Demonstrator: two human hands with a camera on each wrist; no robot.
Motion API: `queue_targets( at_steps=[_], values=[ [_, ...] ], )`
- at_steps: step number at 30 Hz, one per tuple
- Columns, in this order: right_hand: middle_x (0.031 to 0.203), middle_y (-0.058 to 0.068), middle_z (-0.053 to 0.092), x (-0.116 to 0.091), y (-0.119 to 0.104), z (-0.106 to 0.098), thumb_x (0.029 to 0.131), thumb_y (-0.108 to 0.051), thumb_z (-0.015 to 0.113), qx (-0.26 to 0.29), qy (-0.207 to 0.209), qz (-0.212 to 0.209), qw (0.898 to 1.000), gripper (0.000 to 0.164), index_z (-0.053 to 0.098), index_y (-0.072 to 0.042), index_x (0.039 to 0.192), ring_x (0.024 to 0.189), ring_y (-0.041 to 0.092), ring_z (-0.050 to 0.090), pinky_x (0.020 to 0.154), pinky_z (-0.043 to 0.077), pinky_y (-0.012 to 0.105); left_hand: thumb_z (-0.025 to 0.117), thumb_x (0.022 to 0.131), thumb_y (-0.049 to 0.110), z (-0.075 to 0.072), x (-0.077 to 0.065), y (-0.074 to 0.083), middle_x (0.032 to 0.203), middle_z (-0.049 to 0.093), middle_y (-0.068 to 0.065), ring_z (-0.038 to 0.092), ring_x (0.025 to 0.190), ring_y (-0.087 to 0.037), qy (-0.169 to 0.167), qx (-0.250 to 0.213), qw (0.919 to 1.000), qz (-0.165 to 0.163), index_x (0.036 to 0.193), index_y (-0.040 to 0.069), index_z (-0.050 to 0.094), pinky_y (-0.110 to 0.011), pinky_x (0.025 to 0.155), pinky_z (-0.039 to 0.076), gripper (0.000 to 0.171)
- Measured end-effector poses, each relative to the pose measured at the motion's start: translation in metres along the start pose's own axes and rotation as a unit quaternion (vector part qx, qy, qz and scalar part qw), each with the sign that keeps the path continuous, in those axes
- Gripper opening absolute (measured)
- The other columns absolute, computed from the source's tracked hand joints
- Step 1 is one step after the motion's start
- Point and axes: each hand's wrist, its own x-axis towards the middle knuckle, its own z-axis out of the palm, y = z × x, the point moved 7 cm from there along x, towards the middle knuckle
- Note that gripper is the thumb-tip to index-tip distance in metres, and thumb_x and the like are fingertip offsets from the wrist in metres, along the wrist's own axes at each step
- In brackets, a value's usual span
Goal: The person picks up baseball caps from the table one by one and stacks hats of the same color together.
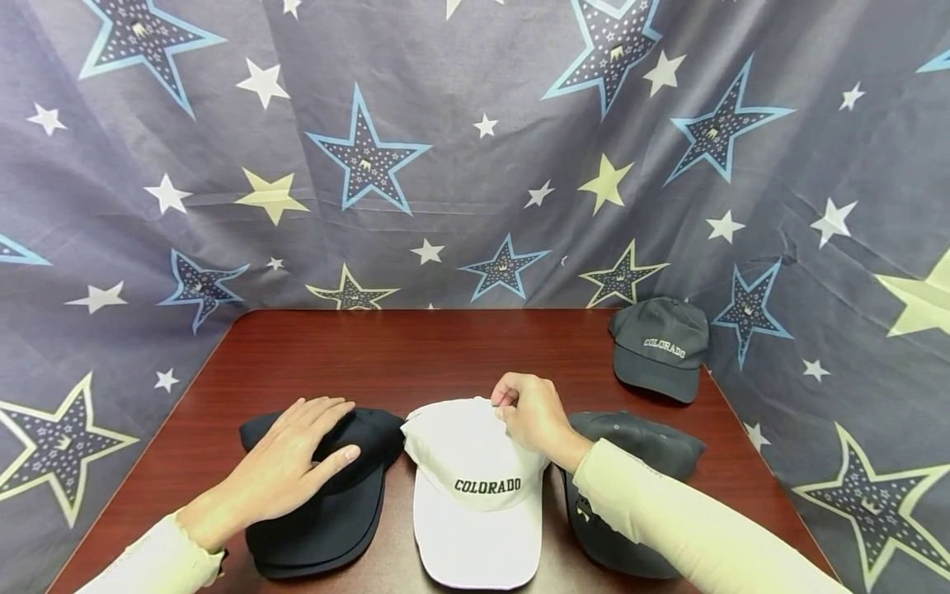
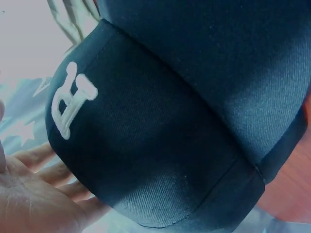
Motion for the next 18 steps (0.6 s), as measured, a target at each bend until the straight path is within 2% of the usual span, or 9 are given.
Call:
queue_targets(
  at_steps=[3, 9, 18],
  values=[
    [0.076, -0.006, 0.064, -0.003, -0.001, -0.002, 0.087, 0.001, 0.078, -0.006, -0.004, -0.003, 1.000, 0.023, 0.070, -0.019, 0.081, 0.068, 0.012, 0.059, 0.061, 0.051, 0.029, 0.054, 0.101, 0.060, 0.000, 0.000, 0.001, 0.146, 0.054, -0.015, 0.044, 0.141, -0.037, 0.001, -0.001, 1.0000, 0.002, 0.145, 0.006, 0.055, -0.061, 0.122, 0.022, 0.070],
    [0.079, -0.007, 0.066, -0.007, -0.009, -0.013, 0.087, 0.001, 0.078, -0.010, -0.007, -0.039, 0.999, 0.022, 0.072, -0.020, 0.082, 0.074, 0.011, 0.060, 0.068, 0.052, 0.030, 0.054, 0.101, 0.059, -0.002, 0.001, 0.002, 0.147, 0.054, -0.015, 0.044, 0.141, -0.037, 0.001, -0.001, 1.0000, 0.002, 0.146, 0.005, 0.055, -0.061, 0.122, 0.022, 0.070],
    [0.079, -0.005, 0.068, -0.008, -0.013, -0.030, 0.090, -0.008, 0.079, 0.001, 0.000, -0.065, 0.998, 0.009, 0.075, -0.016, 0.088, 0.070, 0.014, 0.060, 0.063, 0.051, 0.029, 0.054, 0.101, 0.059, -0.003, 0.003, 0.003, 0.147, 0.054, -0.016, 0.043, 0.142, -0.038, 0.000, -0.001, 1.0000, -0.002, 0.146, 0.006, 0.055, -0.061, 0.122, 0.021, 0.070]
  ],
)
